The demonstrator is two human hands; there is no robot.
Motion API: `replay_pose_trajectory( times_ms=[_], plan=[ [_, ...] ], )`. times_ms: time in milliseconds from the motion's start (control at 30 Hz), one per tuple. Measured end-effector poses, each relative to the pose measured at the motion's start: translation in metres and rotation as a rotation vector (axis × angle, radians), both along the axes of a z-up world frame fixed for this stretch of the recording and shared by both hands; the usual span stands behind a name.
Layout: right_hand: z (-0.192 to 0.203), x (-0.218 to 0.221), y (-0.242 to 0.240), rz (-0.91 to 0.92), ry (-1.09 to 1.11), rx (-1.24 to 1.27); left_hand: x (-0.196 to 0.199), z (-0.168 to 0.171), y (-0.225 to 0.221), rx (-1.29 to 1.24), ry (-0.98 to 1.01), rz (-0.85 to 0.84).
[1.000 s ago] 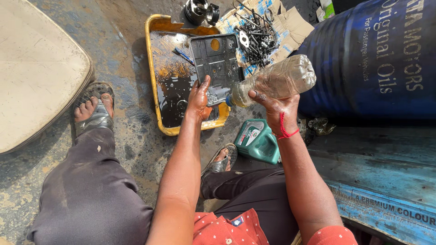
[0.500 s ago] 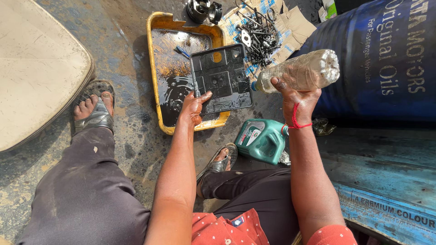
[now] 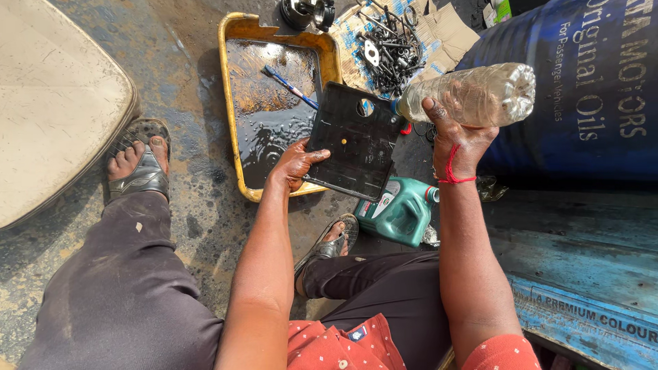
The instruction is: Cleaning engine parts including a piston and bolts by hand using a plastic bottle filled with liquid in a yellow tray
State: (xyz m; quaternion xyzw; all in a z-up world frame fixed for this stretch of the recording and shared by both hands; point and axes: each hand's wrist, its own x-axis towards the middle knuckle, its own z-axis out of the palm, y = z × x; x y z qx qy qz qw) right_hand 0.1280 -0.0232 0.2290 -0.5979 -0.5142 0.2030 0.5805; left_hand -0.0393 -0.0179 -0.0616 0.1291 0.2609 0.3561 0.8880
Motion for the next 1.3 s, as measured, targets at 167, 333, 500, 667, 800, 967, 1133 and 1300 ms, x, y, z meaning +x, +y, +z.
replay_pose_trajectory(
  times_ms=[167,333,500,667,800,967,1133,1300],
  plan=[
    [-0.009,-0.007,0.004,0.046,0.05,0.016,0.005,0.0,0.003,0.105,0.039,-0.065],
    [-0.023,-0.018,0.007,0.091,0.046,-0.008,0.007,0.002,0.007,0.156,0.184,-0.014],
    [-0.03,-0.03,0.009,0.09,0.163,-0.078,0.004,-0.005,0.014,0.161,0.277,0.087],
    [-0.018,-0.039,0.011,0.149,0.183,-0.016,0.002,-0.006,0.016,0.131,0.307,0.133],
    [-0.012,-0.045,0.01,0.167,0.16,-0.075,0.002,-0.004,0.018,0.179,0.285,0.198],
    [-0.011,-0.047,0.011,0.184,0.15,-0.122,0.0,-0.008,0.027,0.178,0.309,0.311],
    [0.0,-0.033,0.011,0.115,0.143,-0.083,-0.002,-0.017,0.03,0.254,0.289,0.384],
    [0.005,-0.027,0.009,0.096,0.129,-0.109,-0.007,-0.01,0.031,0.199,0.345,0.396]
  ],
)
